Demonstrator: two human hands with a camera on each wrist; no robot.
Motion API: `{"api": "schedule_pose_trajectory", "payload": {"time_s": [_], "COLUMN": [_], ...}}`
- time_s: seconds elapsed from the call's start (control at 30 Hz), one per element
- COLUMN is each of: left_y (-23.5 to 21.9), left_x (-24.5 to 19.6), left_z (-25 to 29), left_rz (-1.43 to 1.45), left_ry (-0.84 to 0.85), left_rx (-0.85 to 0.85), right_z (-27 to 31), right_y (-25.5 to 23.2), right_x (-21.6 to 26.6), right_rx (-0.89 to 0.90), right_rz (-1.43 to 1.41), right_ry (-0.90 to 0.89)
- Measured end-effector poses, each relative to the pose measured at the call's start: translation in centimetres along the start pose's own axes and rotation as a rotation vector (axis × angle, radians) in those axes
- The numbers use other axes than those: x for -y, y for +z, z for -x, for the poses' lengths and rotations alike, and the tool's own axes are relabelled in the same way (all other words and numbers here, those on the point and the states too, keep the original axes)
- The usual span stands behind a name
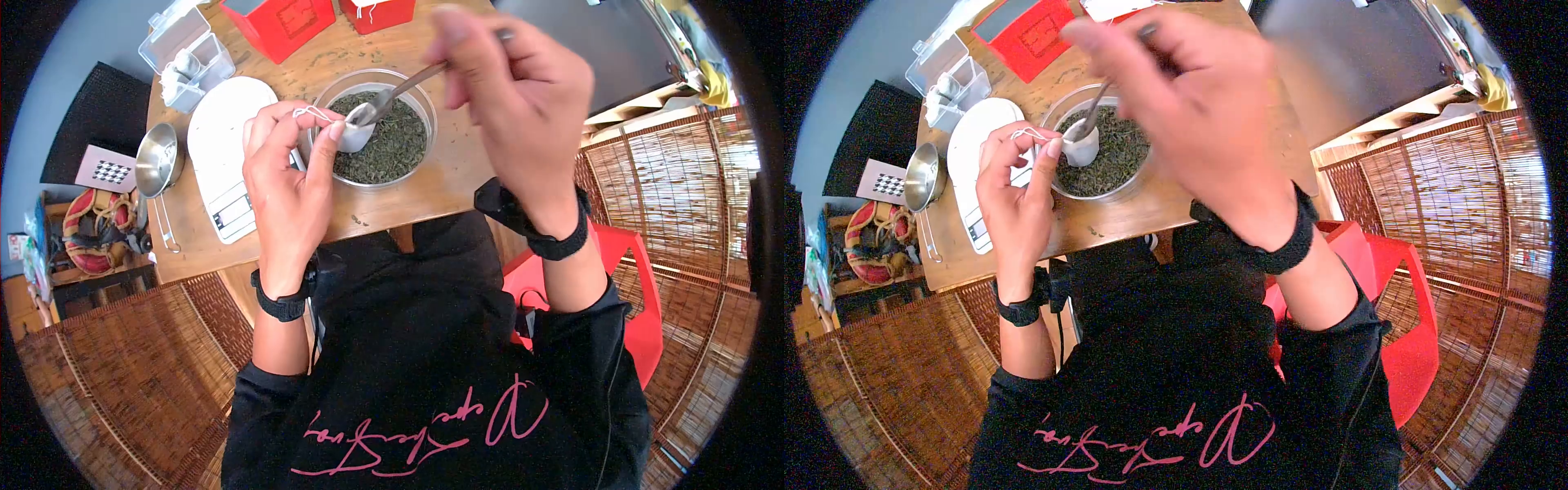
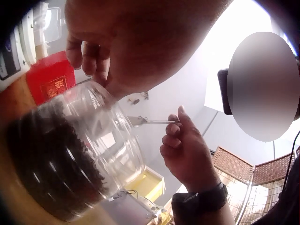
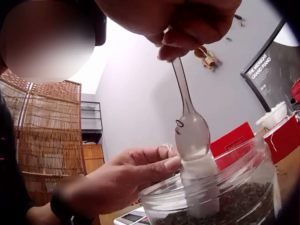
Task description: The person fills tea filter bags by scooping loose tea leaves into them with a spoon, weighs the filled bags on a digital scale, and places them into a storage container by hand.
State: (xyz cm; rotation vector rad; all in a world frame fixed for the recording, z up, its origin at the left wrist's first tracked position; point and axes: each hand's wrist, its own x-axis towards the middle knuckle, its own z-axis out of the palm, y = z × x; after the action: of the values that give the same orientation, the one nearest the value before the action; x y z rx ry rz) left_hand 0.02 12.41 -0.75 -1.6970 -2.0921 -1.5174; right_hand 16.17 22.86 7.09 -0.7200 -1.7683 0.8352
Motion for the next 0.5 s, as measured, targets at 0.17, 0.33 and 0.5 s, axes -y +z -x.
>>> {"api": "schedule_pose_trajectory", "payload": {"time_s": [0.17,0.33,0.5], "left_y": [-0.7,-0.6,-0.1], "left_x": [-0.5,0.1,-0.3], "left_z": [-0.4,-0.3,-0.2], "left_rz": [0.135,0.202,0.32], "left_ry": [-0.14,-0.251,-0.323], "left_rx": [-0.045,0.001,0.0], "right_z": [0.0,1.2,2.9], "right_y": [-2.1,-2.5,-2.1], "right_x": [-2.6,-4.6,-5.9], "right_rx": [0.069,0.157,0.316], "right_rz": [-0.079,0.074,0.083], "right_ry": [-0.091,-0.129,0.056]}}
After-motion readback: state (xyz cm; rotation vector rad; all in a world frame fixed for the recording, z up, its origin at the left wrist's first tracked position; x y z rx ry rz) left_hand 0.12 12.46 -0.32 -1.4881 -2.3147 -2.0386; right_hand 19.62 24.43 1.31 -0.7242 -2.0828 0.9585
